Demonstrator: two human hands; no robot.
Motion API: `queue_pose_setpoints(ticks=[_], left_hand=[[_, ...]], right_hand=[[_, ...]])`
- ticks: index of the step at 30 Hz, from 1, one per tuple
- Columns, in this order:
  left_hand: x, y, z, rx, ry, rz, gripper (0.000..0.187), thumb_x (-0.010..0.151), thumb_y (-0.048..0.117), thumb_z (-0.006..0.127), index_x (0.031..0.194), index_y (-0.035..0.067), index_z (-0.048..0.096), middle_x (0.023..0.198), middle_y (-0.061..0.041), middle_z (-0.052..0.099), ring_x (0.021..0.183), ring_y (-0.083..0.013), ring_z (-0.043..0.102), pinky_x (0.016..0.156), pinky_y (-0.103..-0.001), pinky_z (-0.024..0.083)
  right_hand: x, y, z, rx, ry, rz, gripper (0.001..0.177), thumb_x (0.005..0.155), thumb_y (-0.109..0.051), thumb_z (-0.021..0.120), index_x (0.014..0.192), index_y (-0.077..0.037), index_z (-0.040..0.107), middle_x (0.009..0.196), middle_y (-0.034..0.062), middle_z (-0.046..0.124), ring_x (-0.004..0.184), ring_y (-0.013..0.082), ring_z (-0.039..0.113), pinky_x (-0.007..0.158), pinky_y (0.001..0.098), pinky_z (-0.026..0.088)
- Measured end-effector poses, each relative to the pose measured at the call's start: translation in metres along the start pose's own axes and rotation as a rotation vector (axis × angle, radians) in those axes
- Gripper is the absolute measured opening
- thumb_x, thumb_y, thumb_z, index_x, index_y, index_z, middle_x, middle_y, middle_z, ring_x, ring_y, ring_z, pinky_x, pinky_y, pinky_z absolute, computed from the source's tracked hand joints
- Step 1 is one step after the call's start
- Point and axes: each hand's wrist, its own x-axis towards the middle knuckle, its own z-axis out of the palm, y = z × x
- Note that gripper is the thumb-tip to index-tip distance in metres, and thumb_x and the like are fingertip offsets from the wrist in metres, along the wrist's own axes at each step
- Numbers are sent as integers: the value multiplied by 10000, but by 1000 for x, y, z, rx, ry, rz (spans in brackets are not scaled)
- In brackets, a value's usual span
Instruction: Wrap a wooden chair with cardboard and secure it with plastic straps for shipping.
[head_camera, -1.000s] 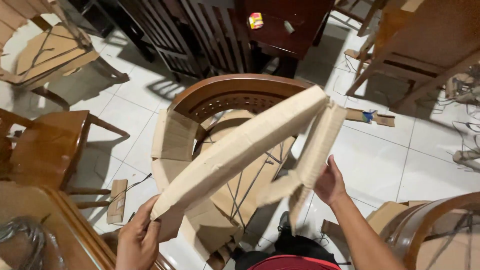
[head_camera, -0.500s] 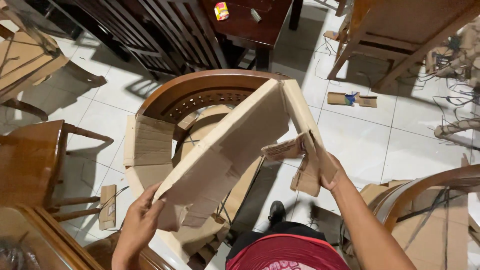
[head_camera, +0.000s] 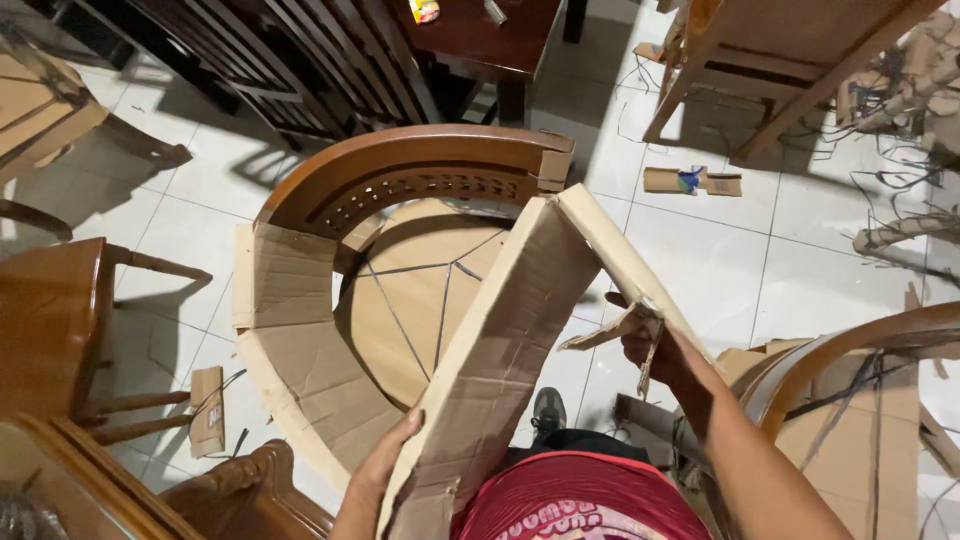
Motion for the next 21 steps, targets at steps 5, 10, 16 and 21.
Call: queue_pose_setpoints(ticks=[5, 10, 16, 21], left_hand=[[-5, 56, 58, 346, -114, 178, 1029, 688, 538, 691, 1583, 160, 353, 1574, -102, 516, 1426, -254, 500, 1166, -411, 427], [-34, 100, 76, 286, -9, 185, 957, 633, 295, 725, 1535, 154, 436, 1325, -109, 651, 1097, -236, 641, 886, -334, 533], [-68, 131, 94, 481, 69, 255, 1002, 603, 327, 731, 1541, 205, 401, 1437, -99, 572, 1261, -235, 566, 965, -379, 518], [-85, 149, 111, 718, 153, 302, 938, 686, 222, 782, 1530, 260, 377, 1607, -90, 448, 1503, -259, 399, 1192, -468, 346]], right_hand=[[5, -1, 68, -225, 817, 95, 477, 785, -471, 775, 1110, -195, 561, 784, 42, 518, 699, 176, 555, 580, 295, 427], [11, 31, -8, -300, 651, 232, 330, 1058, -352, 564, 1076, -26, 612, 750, 105, 653, 560, 209, 615, 495, 322, 543], [-12, 16, 91, -675, 688, 263, 674, 930, -509, 506, 1518, -179, 491, 1568, 49, 500, 1433, 282, 461, 1109, 427, 383], [-6, 3, 123, -770, 464, -113, 916, 808, -612, 512, 1590, -166, 346, 1637, 36, 413, 1469, 218, 416, 1158, 474, 373]])
